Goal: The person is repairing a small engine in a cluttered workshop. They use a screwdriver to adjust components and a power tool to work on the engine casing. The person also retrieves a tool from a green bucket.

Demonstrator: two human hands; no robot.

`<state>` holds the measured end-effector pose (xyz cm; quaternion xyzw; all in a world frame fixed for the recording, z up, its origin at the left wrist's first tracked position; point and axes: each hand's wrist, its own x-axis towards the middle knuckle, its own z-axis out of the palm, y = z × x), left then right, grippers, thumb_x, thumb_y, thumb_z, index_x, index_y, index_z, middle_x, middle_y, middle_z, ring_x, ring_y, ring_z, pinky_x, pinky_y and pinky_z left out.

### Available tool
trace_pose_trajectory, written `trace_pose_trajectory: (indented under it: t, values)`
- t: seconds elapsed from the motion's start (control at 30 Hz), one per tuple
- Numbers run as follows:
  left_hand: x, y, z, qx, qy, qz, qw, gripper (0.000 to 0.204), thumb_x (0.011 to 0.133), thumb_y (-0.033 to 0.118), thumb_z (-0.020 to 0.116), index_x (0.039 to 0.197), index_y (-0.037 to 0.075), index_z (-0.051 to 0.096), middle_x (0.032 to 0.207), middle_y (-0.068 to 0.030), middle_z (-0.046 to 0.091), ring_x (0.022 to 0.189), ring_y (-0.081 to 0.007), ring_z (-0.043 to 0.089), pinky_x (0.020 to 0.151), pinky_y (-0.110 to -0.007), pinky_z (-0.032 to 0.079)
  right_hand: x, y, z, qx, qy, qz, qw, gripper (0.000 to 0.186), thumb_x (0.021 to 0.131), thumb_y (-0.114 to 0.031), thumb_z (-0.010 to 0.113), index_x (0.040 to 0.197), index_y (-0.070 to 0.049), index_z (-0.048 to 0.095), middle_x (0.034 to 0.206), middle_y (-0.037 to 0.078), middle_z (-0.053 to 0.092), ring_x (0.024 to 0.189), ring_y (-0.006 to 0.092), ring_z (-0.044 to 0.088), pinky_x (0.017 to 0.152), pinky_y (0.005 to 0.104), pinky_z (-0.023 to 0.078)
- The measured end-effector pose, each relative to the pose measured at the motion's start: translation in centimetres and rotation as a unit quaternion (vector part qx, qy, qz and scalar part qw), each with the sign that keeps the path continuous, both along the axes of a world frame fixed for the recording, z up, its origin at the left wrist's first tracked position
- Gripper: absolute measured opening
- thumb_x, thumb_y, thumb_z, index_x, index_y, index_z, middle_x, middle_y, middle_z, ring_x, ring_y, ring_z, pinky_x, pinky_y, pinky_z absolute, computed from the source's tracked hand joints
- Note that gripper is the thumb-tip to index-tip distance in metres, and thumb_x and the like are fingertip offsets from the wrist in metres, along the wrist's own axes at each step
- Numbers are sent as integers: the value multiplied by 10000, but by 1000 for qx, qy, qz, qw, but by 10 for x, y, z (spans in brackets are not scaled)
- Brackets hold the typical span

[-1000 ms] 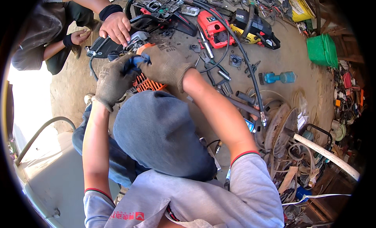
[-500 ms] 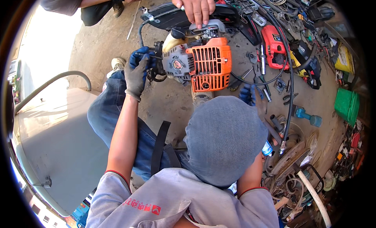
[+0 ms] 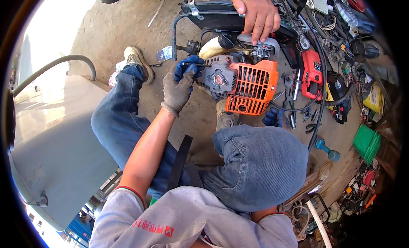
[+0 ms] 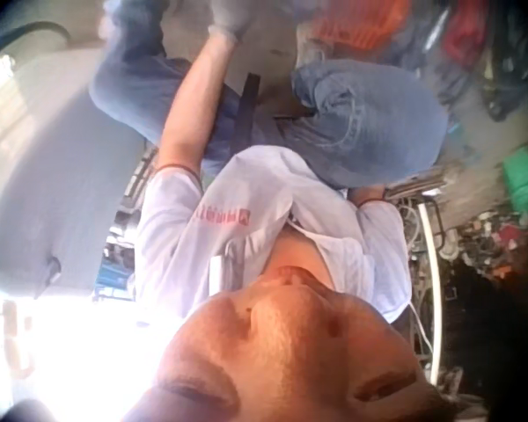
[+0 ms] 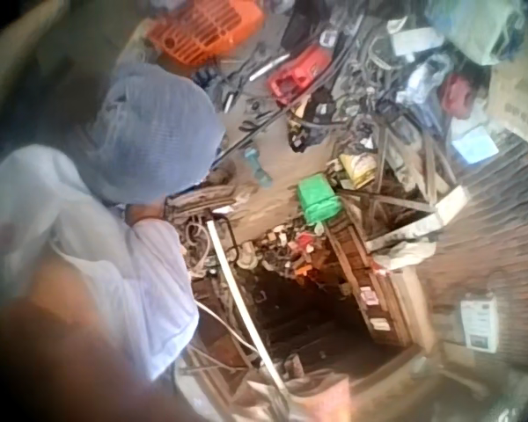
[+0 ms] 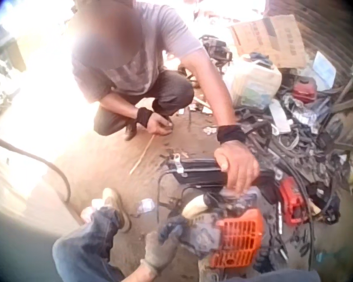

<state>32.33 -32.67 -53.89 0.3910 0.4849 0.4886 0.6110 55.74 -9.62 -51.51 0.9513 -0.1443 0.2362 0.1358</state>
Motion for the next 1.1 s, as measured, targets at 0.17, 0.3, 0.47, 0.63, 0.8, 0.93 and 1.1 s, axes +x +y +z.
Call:
trace_pose_trajectory:
  t: [0.17, 0.3, 0.47, 0.63, 0.8, 0.93, 1.1]
  values:
    - [2, 1, 2, -20, -16, 17, 1000, 321, 981, -10, 539, 1294, 0, 614, 1152, -74, 704, 1013, -123, 651, 868, -269, 523, -23, 93, -13, 23, -1, -42, 999, 451, 1014, -295, 405, 1232, 47, 602, 1216, 171, 655, 981, 211, 678, 956, 336, 454]
    - [0, 2, 4, -53, 43, 8, 998, 335, 962, -32, 546, 1286, 13, 622, 1139, -54, 706, 985, -89, 629, 835, -238, 513, -26, 89, -10, 38, -6, -85, 996, 445, 1011, -290, 408, 1228, 45, 605, 1216, 171, 657, 980, 213, 679, 955, 338, 457]
    - [2, 1, 3, -41, 45, 34, 998, 332, 951, -50, 560, 1270, 12, 634, 1118, -47, 713, 877, -49, 605, 758, -215, 508, -27, 90, -14, 53, -17, -141, 989, 439, 1007, -285, 411, 1223, 42, 608, 1217, 170, 660, 980, 215, 680, 954, 341, 460]
    - [-6, 0, 2, -46, 94, 24, 994, 311, 916, -22, 620, 1222, -9, 673, 974, -38, 725, 735, -33, 562, 674, -201, 487, -44, 87, -15, 65, -35, -191, 979, 432, 1002, -279, 415, 1218, 39, 611, 1217, 170, 662, 980, 217, 681, 953, 344, 464]
    - [-14, -2, 3, -35, 124, -3, 992, 342, 884, -13, 621, 1221, -16, 676, 916, -41, 715, 697, -29, 566, 619, -203, 481, -43, 92, -1, 73, -51, -243, 966, 425, 998, -274, 419, 1213, 36, 615, 1217, 169, 665, 979, 220, 682, 952, 347, 468]
    - [-15, -2, 3, -1, 154, -25, 988, 370, 858, -31, 614, 1223, -19, 673, 955, -72, 739, 734, -71, 631, 658, -233, 526, -34, 98, 0, 85, -66, -283, 953, 420, 995, -269, 422, 1209, 34, 617, 1217, 168, 667, 979, 221, 683, 952, 349, 471]
    - [-13, 0, 0, 66, 181, -10, 981, 376, 849, -36, 614, 1221, -30, 672, 1064, -124, 751, 898, -136, 700, 796, -280, 562, -33, 105, -4, 116, -83, -332, 933, 413, 990, -264, 425, 1204, 31, 621, 1217, 168, 670, 978, 224, 684, 951, 352, 475]
